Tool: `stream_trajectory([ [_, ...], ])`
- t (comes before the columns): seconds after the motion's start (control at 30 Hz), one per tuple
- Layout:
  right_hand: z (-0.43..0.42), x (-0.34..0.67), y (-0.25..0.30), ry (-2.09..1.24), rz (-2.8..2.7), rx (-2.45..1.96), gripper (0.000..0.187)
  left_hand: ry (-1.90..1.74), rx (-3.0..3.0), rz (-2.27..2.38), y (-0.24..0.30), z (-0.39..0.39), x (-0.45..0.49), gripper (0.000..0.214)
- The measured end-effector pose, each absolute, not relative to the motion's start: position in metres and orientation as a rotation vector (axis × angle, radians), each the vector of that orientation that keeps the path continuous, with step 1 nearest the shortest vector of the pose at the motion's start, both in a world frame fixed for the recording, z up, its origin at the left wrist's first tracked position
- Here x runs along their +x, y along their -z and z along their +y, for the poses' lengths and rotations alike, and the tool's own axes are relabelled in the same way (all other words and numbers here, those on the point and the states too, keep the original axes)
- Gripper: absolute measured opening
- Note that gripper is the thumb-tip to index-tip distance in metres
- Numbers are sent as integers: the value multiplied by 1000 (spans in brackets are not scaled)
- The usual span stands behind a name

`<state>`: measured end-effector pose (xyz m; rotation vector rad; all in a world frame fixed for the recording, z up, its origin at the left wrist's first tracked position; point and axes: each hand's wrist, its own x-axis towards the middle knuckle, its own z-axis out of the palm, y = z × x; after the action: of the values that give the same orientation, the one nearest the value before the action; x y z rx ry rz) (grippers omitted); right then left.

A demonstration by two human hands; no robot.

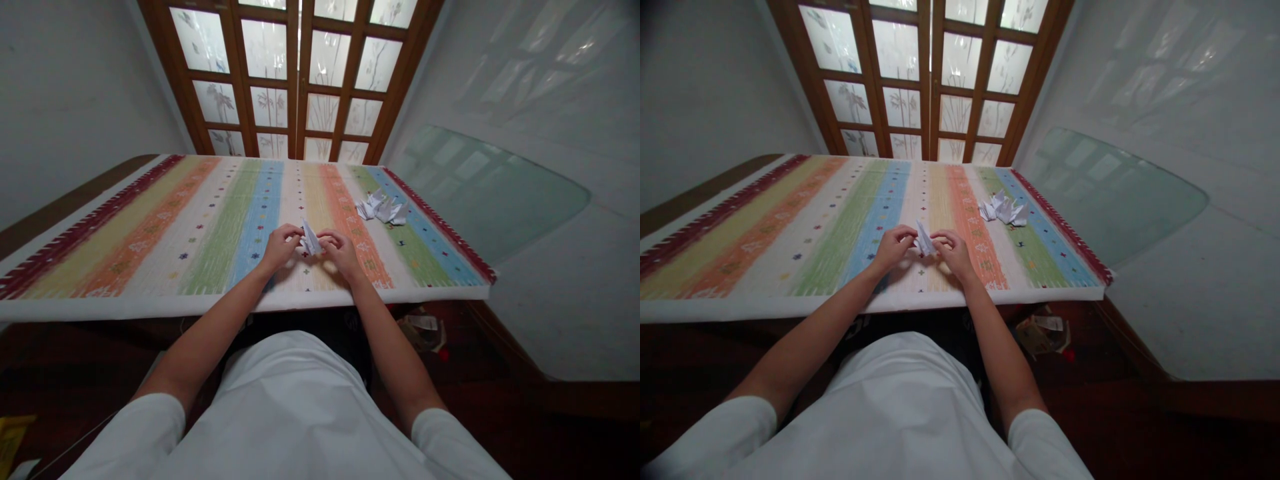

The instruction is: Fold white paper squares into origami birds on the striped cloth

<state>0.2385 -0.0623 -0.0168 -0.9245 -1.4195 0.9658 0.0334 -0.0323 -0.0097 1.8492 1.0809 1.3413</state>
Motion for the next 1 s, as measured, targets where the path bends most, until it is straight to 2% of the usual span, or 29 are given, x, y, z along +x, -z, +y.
stream_trajectory([
  [0.23,-61,241,19,-931,-1481,-960,34,-1274,1963,1018,6,-39,34,26],
  [0.4,-62,239,21,-903,-1464,-974,51,-1217,1960,904,5,-44,36,24],
  [0.63,-62,239,16,-873,-1401,-961,29,-1221,1924,742,6,-49,37,25],
  [0.83,-64,239,11,-956,-1272,-938,35,-1293,1965,864,0,-48,33,28],
  [1.0,-63,240,9,-931,-1068,-944,39,-1306,1922,939,4,-45,32,18],
])
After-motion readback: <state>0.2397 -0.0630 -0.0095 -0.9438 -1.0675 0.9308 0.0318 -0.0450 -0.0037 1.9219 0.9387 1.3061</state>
